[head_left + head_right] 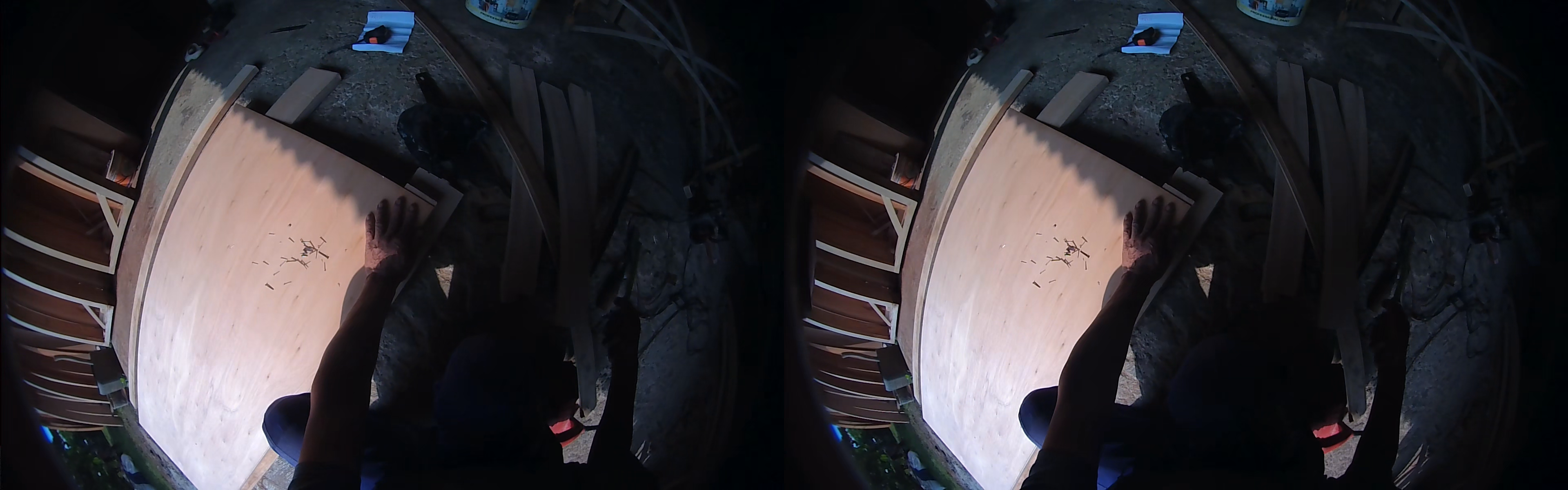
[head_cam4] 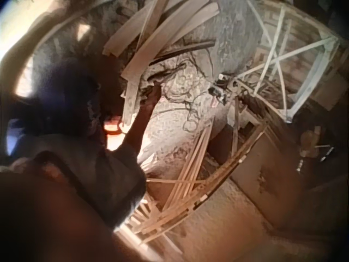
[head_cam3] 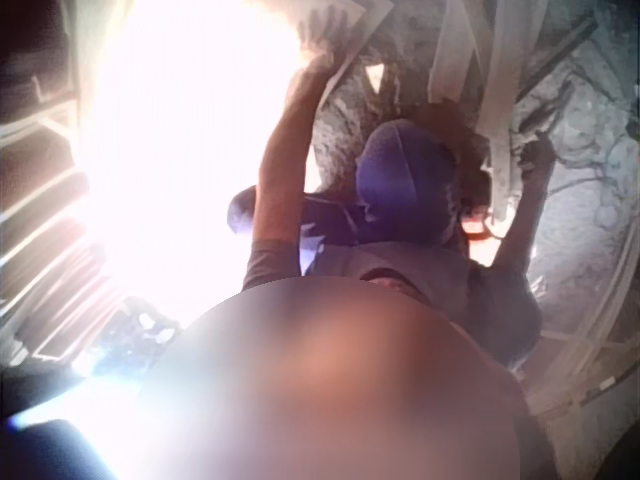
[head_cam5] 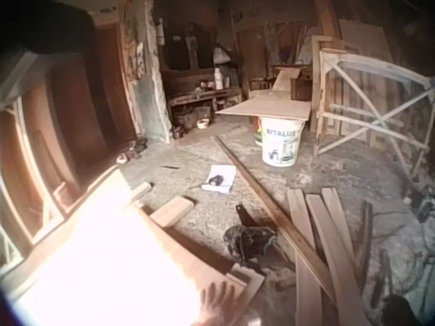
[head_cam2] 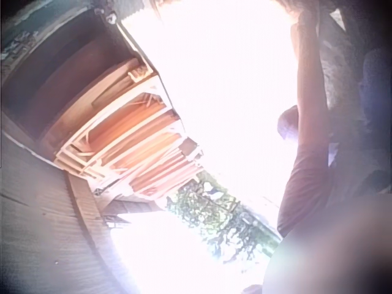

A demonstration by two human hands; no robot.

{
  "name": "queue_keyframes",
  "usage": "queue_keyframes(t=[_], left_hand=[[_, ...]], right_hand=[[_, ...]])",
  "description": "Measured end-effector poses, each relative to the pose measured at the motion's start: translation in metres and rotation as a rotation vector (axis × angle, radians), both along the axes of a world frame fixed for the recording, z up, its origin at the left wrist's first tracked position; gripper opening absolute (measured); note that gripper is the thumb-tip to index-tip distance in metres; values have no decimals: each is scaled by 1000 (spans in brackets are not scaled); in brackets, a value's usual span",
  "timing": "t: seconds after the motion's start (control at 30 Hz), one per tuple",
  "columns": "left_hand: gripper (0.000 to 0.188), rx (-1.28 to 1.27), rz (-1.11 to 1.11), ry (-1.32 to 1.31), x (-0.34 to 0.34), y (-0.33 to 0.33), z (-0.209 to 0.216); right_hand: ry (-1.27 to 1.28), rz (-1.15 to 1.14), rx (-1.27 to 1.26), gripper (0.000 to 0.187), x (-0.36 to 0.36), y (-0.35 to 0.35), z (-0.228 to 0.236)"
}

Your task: The person kneels on the ground and uses a hammer to drive nails into a large plywood sheet laid on the ground. The person repeatedly picks up nails and hammers them into the wood surface.

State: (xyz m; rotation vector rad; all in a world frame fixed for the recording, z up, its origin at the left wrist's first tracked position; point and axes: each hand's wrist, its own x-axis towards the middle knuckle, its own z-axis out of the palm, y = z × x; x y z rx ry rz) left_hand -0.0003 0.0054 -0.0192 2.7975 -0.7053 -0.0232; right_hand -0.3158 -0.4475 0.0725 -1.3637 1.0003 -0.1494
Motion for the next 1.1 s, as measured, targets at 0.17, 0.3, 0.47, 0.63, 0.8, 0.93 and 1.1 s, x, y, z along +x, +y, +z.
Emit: queue_keyframes(t=[0.17,0.3,0.47,0.63,0.8,0.93,1.1], left_hand=[[64,49,-14,-16,-2,-16,-3],[67,124,-39,-26,0,-8,-3],[69,85,-57,-45,-2,-11,-5],[70,73,-59,-38,-3,-16,0],[70,91,-50,-45,-2,-10,-3],[72,73,-69,-38,-2,-21,-2],[74,106,-72,-23,-2,-14,-3]], right_hand=[[-131,388,-536,27,64,91,38],[-317,602,-1052,22,140,155,51],[-441,452,434,28,203,196,23],[-384,469,778,29,214,215,-22],[-266,299,384,40,211,270,-57],[-36,288,285,51,201,261,-106],[-174,372,-176,49,232,238,-135]])
